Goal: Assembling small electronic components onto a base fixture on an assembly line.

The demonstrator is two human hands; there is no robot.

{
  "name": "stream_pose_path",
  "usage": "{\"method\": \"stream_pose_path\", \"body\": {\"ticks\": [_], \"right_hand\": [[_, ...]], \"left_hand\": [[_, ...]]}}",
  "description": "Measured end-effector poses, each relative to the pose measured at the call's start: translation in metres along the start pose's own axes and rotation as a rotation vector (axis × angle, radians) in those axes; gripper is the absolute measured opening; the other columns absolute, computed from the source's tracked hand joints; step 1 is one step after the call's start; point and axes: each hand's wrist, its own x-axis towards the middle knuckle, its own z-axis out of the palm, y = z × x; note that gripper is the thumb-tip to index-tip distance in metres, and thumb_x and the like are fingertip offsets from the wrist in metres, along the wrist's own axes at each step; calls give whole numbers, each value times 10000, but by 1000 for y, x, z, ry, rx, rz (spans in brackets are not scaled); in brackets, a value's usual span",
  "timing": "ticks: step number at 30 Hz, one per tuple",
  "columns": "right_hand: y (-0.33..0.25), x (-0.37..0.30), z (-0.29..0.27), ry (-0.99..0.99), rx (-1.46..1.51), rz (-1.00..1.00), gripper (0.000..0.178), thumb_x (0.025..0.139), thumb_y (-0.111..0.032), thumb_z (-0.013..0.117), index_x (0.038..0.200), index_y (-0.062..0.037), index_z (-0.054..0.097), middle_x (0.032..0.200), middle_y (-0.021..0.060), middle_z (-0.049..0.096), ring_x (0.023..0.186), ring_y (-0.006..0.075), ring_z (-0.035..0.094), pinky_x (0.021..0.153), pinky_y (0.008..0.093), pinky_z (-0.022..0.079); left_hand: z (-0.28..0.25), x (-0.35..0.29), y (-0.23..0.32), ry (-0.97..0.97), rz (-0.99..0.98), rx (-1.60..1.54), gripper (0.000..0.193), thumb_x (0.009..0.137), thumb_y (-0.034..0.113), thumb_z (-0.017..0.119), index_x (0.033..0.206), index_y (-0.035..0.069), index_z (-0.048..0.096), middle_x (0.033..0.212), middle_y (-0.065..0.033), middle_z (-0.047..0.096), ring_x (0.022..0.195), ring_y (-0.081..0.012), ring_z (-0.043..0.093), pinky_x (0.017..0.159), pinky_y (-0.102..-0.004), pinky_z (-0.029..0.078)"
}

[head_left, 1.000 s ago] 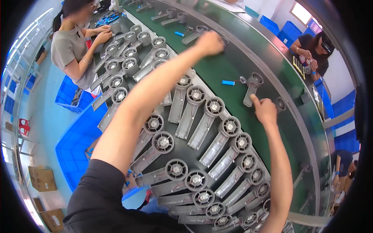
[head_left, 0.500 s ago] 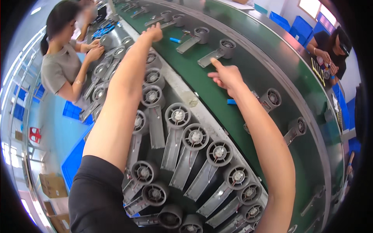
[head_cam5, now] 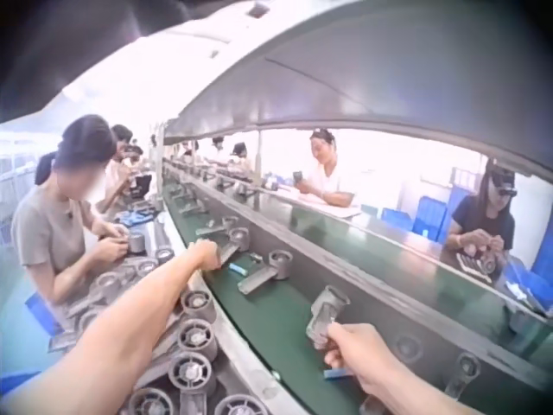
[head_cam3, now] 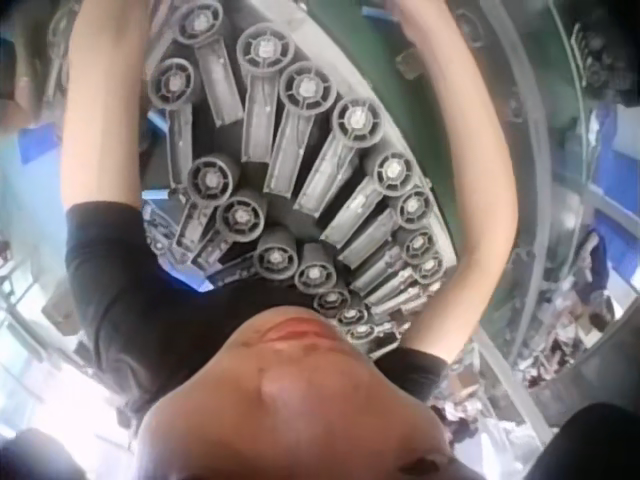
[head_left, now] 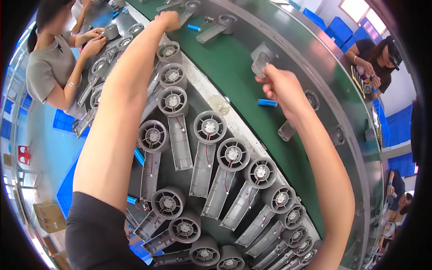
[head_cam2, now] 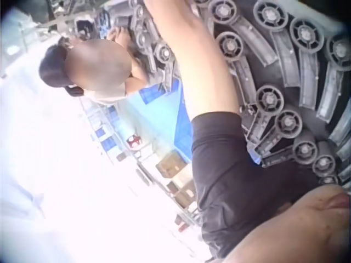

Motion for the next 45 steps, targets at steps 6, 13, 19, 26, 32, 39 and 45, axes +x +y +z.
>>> {"method": "stream_pose_path", "body": {"ticks": [6, 13, 19, 26, 32, 39, 45], "right_hand": [[-7, -70, -45, 1, -104, -24, 299, 931, -269, 520, 947, 6, 633, 820, 20, 625, 545, 38, 435, 498, 212, 334], [-27, -207, -93, 263, -56, -37, 311, 973, -253, 479, 1059, 15, 610, 849, 24, 628, 499, 13, 416, 409, 172, 285], [-17, -401, -128, 530, -107, 87, 353, 983, -245, 460, 1164, 32, 582, 823, 24, 604, 432, 14, 370, 386, 172, 270], [38, -607, -102, 970, -20, 179, 376, 964, -258, 540, 1268, -39, 565, 1199, 52, 630, 947, 29, 568, 723, 90, 409], [103, -698, -80, 777, -1, 259, 406, 932, -273, 595, 1257, -31, 565, 1058, 47, 662, 653, 14, 535, 505, 106, 360], [130, -710, 29, 752, 167, 312, 287, 898, -75, 616, 1160, 27, 559, 689, 7, 576, 501, 67, 498, 444, 198, 387], [172, -699, 53, 821, 324, 272, 271, 919, -23, 582, 1180, 42, 550, 723, 8, 572, 507, 71, 520, 445, 215, 406]], "left_hand": [[-9, -10, -13, -181, 24, -150, 393, 816, 327, 636, 1049, 13, 680, 1151, -249, 646, 1093, -400, 618, 932, -470, 497], [-82, -85, -42, 545, 249, -352, 259, 964, 230, 474, 1063, -2, 534, 985, -265, 633, 954, -461, 592, 798, -529, 469], [-155, -348, -39, 636, 199, -676, 170, 972, 98, 530, 1054, -48, 564, 805, -88, 525, 753, -125, 455, 695, -255, 413], [-92, -663, -93, 413, -259, -551, 61, 849, 14, 601, 902, -3, 577, 809, -146, 511, 743, -311, 509, 686, -395, 439], [89, -727, -81, -48, -549, -477, 243, 893, 163, 511, 1017, -24, 604, 986, -259, 587, 969, -458, 559, 853, -551, 440], [261, -761, -137, -88, -267, -41, 309, 902, 220, 500, 1056, -23, 615, 1016, -242, 623, 916, -411, 595, 783, -491, 477], [288, -681, -133, -104, -756, -581, 631, 880, 440, 594, 1194, -97, 485, 1195, -336, 579, 1142, -499, 540, 934, -511, 465]]}}
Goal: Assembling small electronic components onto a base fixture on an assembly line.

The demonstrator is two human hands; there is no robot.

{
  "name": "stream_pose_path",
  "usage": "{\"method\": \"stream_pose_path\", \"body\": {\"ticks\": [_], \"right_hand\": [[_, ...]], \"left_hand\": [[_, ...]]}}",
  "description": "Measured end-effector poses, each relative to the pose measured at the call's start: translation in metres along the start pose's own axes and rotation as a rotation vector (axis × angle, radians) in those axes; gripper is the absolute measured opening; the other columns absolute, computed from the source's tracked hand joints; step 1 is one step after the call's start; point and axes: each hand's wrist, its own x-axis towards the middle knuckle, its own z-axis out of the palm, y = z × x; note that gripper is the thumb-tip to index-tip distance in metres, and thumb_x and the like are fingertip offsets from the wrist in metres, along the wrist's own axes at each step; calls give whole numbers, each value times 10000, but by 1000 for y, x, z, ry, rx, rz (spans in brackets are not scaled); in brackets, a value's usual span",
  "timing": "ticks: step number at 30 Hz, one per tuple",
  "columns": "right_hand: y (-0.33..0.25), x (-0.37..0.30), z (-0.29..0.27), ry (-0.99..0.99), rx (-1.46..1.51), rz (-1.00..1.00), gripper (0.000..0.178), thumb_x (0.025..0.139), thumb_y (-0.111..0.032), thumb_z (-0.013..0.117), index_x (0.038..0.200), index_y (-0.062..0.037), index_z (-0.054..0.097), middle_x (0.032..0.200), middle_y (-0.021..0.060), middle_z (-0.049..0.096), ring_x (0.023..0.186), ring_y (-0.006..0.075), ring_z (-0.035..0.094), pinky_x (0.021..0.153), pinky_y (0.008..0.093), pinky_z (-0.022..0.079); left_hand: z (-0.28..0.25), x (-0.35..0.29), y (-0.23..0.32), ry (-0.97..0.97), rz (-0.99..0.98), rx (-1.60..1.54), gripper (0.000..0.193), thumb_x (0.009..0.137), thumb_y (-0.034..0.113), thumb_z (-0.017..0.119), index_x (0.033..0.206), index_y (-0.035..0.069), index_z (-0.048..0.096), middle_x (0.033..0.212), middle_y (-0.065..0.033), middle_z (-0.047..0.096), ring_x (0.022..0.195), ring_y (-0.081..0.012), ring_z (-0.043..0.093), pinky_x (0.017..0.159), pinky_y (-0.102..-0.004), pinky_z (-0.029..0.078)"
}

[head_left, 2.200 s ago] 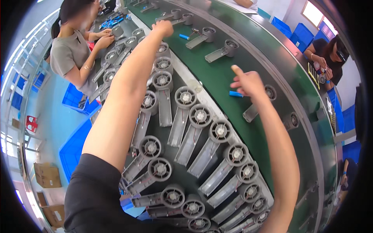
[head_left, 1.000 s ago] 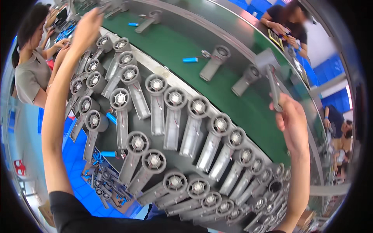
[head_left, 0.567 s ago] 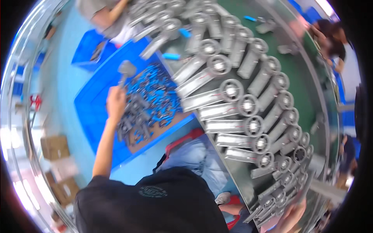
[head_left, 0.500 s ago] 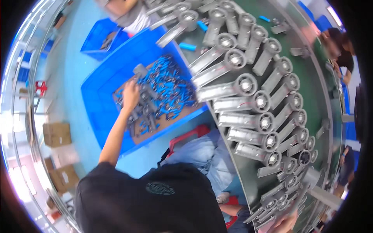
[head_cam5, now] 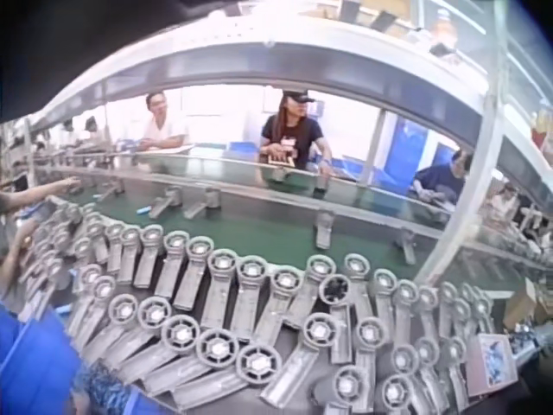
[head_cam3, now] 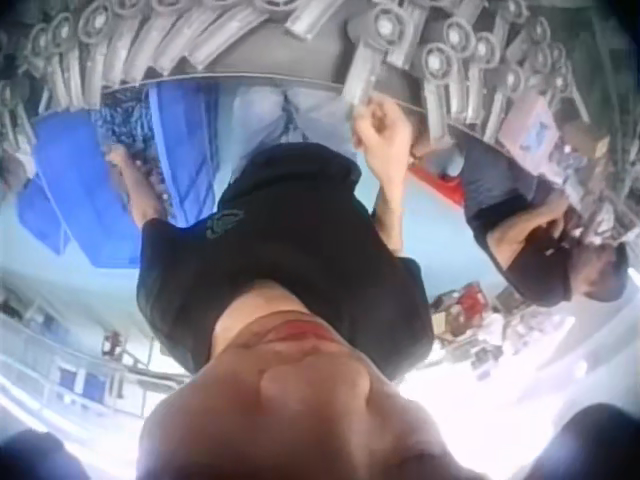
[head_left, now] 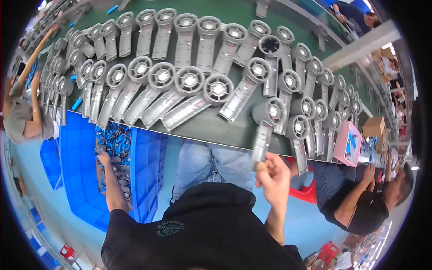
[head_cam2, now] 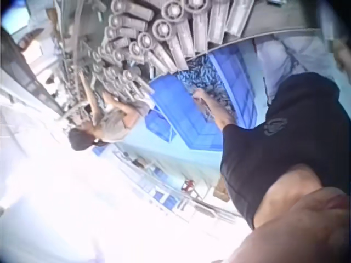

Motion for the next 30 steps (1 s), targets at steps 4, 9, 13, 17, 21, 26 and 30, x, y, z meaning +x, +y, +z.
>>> {"method": "stream_pose_path", "body": {"ticks": [4, 9, 13, 17, 21, 26, 30], "right_hand": [[19, 20, 7, -57, -188, -138, 308, 916, -77, 633, 1200, 24, 571, 709, 3, 574, 550, 61, 527, 488, 227, 458], [-6, 11, -40, 49, -318, -269, 255, 941, -162, 612, 1122, 12, 653, 712, 18, 640, 551, 50, 536, 478, 222, 438], [-61, 35, -175, 839, -660, -426, 236, 931, -194, 616, 959, 27, 693, 710, 22, 654, 625, 84, 528, 572, 264, 410], [-31, 103, -365, 792, -1143, -397, 278, 839, -232, 685, 980, 6, 713, 856, 172, 698, 754, 261, 664, 729, 359, 508], [-16, 140, -394, 515, -1235, -263, 263, 797, -200, 712, 958, 8, 719, 821, 175, 688, 750, 263, 660, 719, 361, 505], [-23, 119, -404, 541, -1231, -385, 270, 831, -193, 700, 985, 28, 682, 791, 137, 653, 741, 223, 634, 699, 355, 491], [-68, 84, -341, 595, -702, -468, 274, 951, -225, 599, 1084, 15, 607, 782, 26, 577, 650, 112, 502, 615, 257, 418]], "left_hand": [[-35, 21, 41, -177, 157, 236, 545, 787, 419, 696, 1092, -30, 640, 1126, -256, 652, 1066, -432, 611, 905, -463, 486], [-167, -83, 179, 267, 669, -105, 306, 920, 277, 636, 1003, -13, 685, 924, -157, 685, 762, -263, 608, 716, -380, 488], [-248, -215, 279, 361, 819, -569, 216, 954, 188, 632, 1041, -8, 662, 934, -60, 649, 776, -133, 547, 665, -268, 447], [-248, -306, 354, 64, 953, -798, 153, 964, 99, 589, 1047, -16, 647, 968, -41, 645, 748, -93, 513, 640, -225, 413], [-242, -372, 392, -197, 1110, -946, 123, 944, -12, 539, 1033, -34, 622, 994, -89, 629, 706, -87, 479, 616, -209, 388], [-241, -415, 422, -426, 1227, -1026, 134, 916, -43, 532, 1021, -41, 614, 987, -123, 614, 726, -107, 500, 620, -210, 392], [-245, -442, 433, -552, 1240, -1001, 115, 887, -49, 548, 979, -47, 617, 971, -137, 612, 820, -162, 546, 687, -246, 432]]}}
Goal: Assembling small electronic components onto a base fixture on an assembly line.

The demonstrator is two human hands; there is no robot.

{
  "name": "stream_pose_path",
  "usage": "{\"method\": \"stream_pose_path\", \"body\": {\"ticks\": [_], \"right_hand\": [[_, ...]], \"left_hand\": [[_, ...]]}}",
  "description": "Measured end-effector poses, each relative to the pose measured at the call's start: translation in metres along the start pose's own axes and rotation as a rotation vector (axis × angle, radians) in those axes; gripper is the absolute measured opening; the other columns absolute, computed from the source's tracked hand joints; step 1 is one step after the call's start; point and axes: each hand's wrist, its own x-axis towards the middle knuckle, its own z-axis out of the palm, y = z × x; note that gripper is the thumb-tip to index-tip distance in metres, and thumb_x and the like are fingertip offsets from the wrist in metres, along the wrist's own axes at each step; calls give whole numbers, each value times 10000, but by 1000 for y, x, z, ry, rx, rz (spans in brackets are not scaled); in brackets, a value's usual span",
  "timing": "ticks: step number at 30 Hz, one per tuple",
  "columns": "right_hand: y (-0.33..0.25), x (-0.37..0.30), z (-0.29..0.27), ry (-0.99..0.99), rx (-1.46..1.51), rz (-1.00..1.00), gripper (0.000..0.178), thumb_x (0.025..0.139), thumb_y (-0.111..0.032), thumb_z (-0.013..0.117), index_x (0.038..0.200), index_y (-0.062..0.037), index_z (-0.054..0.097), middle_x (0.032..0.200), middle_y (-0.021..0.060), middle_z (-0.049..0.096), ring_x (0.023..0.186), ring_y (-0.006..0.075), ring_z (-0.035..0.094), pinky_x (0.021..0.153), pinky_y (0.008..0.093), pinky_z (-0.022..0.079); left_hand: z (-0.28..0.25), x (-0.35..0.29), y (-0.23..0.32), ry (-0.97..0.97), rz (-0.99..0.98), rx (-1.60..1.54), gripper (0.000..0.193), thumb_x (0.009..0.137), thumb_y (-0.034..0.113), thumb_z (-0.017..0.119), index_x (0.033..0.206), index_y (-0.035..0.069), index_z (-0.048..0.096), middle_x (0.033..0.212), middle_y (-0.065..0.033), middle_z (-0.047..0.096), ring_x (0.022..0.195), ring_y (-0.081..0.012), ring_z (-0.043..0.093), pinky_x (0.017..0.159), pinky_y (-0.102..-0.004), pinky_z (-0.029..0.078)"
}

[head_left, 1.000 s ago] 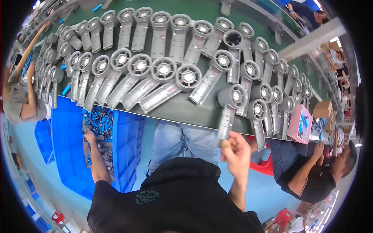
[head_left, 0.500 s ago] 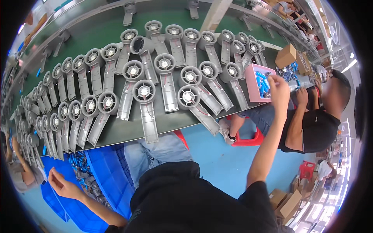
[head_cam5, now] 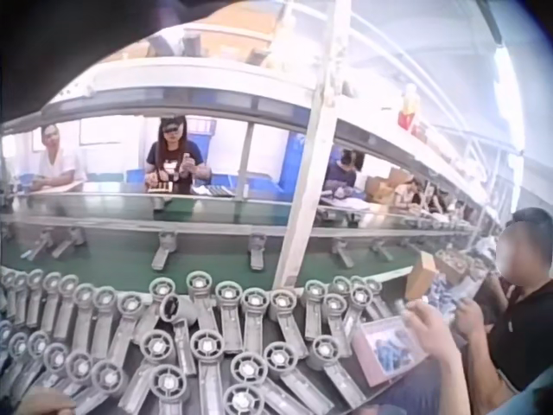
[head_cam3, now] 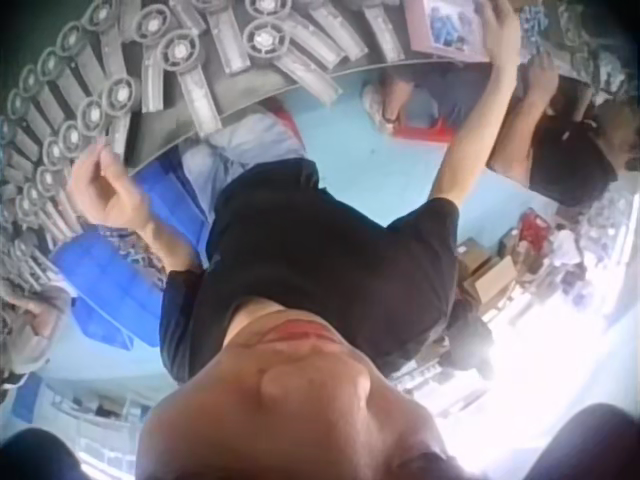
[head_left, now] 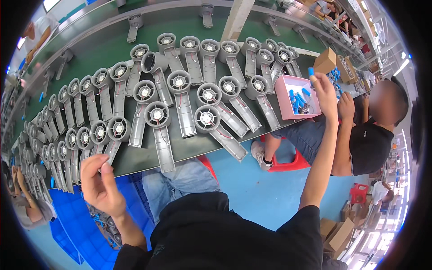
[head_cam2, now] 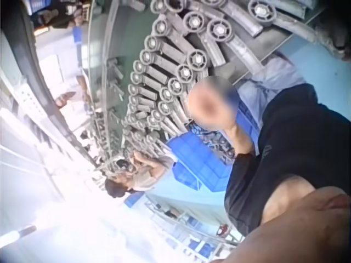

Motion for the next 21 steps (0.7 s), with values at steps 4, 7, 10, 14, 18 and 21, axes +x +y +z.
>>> {"method": "stream_pose_path", "body": {"ticks": [4, 7, 10, 14, 18, 21], "right_hand": [[-73, -27, 21, 55, 660, 2, 251, 1015, -214, 511, 1134, 0, 567, 794, -14, 523, 607, 59, 391, 563, 214, 326], [-139, -63, 64, 1, 1100, -42, 278, 1026, -239, 475, 1145, 1, 551, 837, 11, 529, 595, 62, 391, 544, 235, 336], [-179, -89, 103, -167, 1419, 63, 306, 1022, -288, 462, 1135, -17, 547, 876, 27, 544, 571, 71, 390, 513, 233, 342], [-226, -119, 148, -338, 1585, 139, 279, 1024, -291, 430, 1083, -34, 522, 758, -12, 431, 514, 61, 371, 457, 228, 330], [-236, -150, 176, -479, 1466, 333, 254, 1010, -251, 427, 1081, -27, 523, 759, 42, 537, 509, 123, 467, 492, 267, 413], [-227, -168, 182, -512, 1192, 287, 271, 1012, -217, 434, 1147, -10, 546, 803, 70, 618, 534, 118, 515, 513, 255, 431]], "left_hand": [[34, 8, 23, -195, -107, -173, 125, 859, -52, 563, 948, -44, 650, 936, -154, 659, 880, -224, 620, 802, -307, 480], [72, 7, 25, -397, -163, -370, 128, 876, 13, 613, 962, -34, 696, 950, -155, 701, 898, -228, 670, 817, -317, 508], [98, -3, 19, -523, -193, -589, 272, 897, 4, 602, 1161, -41, 649, 1113, -160, 669, 984, -196, 650, 898, -301, 489], [105, -20, 16, -328, -376, -894, 390, 876, -55, 622, 1263, -44, 571, 1231, -162, 612, 1061, -210, 616, 934, -339, 493], [88, -29, -3, -61, -324, -862, 357, 882, -62, 620, 1235, -53, 572, 1130, -150, 614, 1015, -203, 621, 913, -325, 489], [63, -12, -8, 27, -196, -820, 273, 916, -65, 551, 1188, -59, 583, 1131, -146, 607, 1012, -196, 616, 886, -306, 494]]}}
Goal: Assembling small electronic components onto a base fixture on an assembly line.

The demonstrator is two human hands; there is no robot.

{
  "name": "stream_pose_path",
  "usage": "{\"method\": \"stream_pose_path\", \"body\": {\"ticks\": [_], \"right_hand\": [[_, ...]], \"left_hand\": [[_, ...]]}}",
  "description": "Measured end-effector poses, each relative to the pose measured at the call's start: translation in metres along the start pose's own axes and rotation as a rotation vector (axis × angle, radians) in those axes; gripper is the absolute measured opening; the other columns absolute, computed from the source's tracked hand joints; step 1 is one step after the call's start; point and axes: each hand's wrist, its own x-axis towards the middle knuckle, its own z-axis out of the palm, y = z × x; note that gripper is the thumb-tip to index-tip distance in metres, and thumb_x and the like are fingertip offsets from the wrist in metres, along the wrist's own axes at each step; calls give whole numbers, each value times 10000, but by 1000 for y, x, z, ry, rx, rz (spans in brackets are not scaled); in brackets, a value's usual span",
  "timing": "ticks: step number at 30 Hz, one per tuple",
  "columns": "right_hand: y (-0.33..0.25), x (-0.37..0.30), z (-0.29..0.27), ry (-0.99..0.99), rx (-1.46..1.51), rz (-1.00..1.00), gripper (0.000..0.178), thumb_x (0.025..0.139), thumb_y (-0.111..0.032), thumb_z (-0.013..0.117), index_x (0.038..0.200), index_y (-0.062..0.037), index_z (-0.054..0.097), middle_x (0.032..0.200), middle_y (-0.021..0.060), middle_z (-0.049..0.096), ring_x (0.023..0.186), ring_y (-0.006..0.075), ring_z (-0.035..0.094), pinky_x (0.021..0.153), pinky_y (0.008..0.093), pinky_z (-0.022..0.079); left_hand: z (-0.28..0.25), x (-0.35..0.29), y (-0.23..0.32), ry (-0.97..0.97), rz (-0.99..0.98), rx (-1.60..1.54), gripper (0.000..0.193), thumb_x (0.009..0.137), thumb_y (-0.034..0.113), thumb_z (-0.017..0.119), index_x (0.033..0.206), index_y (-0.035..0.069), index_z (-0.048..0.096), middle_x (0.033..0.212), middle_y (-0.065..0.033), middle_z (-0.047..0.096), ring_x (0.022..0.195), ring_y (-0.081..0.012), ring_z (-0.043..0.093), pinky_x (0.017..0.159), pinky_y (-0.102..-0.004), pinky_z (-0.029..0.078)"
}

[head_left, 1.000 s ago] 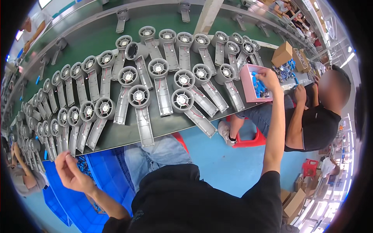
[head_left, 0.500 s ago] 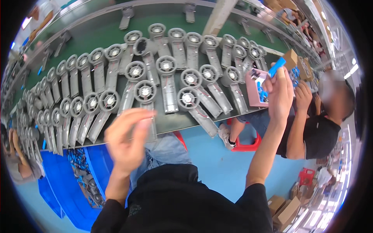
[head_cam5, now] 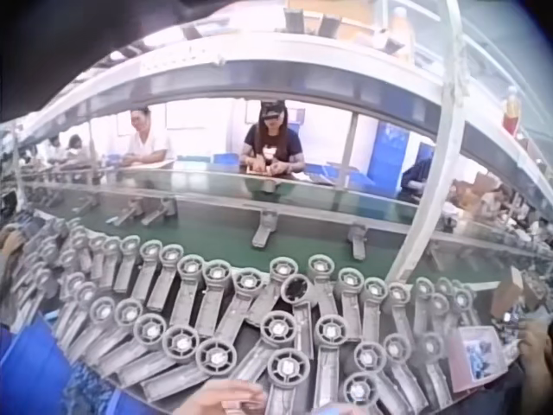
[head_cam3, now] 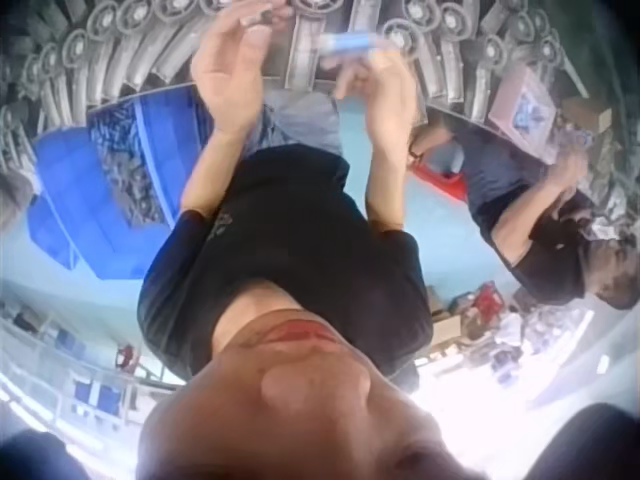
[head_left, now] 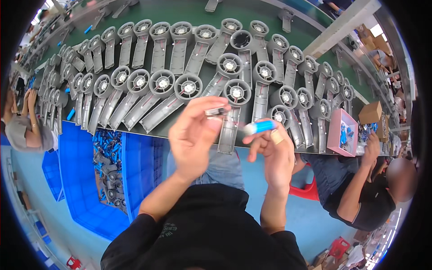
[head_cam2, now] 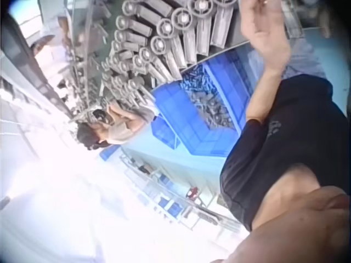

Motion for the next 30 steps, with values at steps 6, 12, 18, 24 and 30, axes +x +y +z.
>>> {"method": "stream_pose_path", "body": {"ticks": [6, 12, 18, 24, 30], "right_hand": [[14, -1, -19, 137, -444, -72, 145, 951, -76, 581, 1070, -13, 637, 823, 12, 631, 574, 17, 461, 505, 170, 343], [28, 1, -15, 126, -611, -196, 147, 920, -31, 619, 1065, -11, 633, 812, -17, 624, 612, -5, 472, 540, 155, 353], [43, 9, -8, 149, -616, -285, 155, 872, 24, 652, 1023, -12, 647, 999, 35, 638, 612, -16, 489, 532, 150, 360], [63, 34, 19, 215, -735, -588, 249, 767, 72, 727, 997, 7, 659, 1005, 87, 691, 499, 18, 449, 450, 181, 351], [77, 46, 16, 216, -726, -734, 192, 780, 66, 728, 964, 25, 690, 935, 105, 699, 602, 75, 581, 496, 207, 453]], "left_hand": [[-28, 15, 27, -205, -362, 297, 245, 927, 13, 565, 1167, 27, 609, 875, -108, 629, 621, -148, 595, 531, -288, 484], [-23, 17, -1, -768, 317, 1350, 359, 739, 47, 687, 1080, 161, 684, 803, -56, 505, 551, -200, 566, 517, -323, 469], [-16, 16, -14, -667, 241, 1248, 239, 739, 35, 703, 973, 81, 707, 745, -59, 569, 538, -190, 588, 498, -293, 460], [-14, 17, -17, -183, -513, 623, 147, 855, 39, 697, 973, -47, 714, 846, -35, 702, 667, -12, 555, 521, -199, 432], [-23, 12, -22, -103, -543, 439, 142, 842, 29, 701, 968, -35, 719, 852, -42, 698, 660, -17, 555, 507, -187, 399]]}}
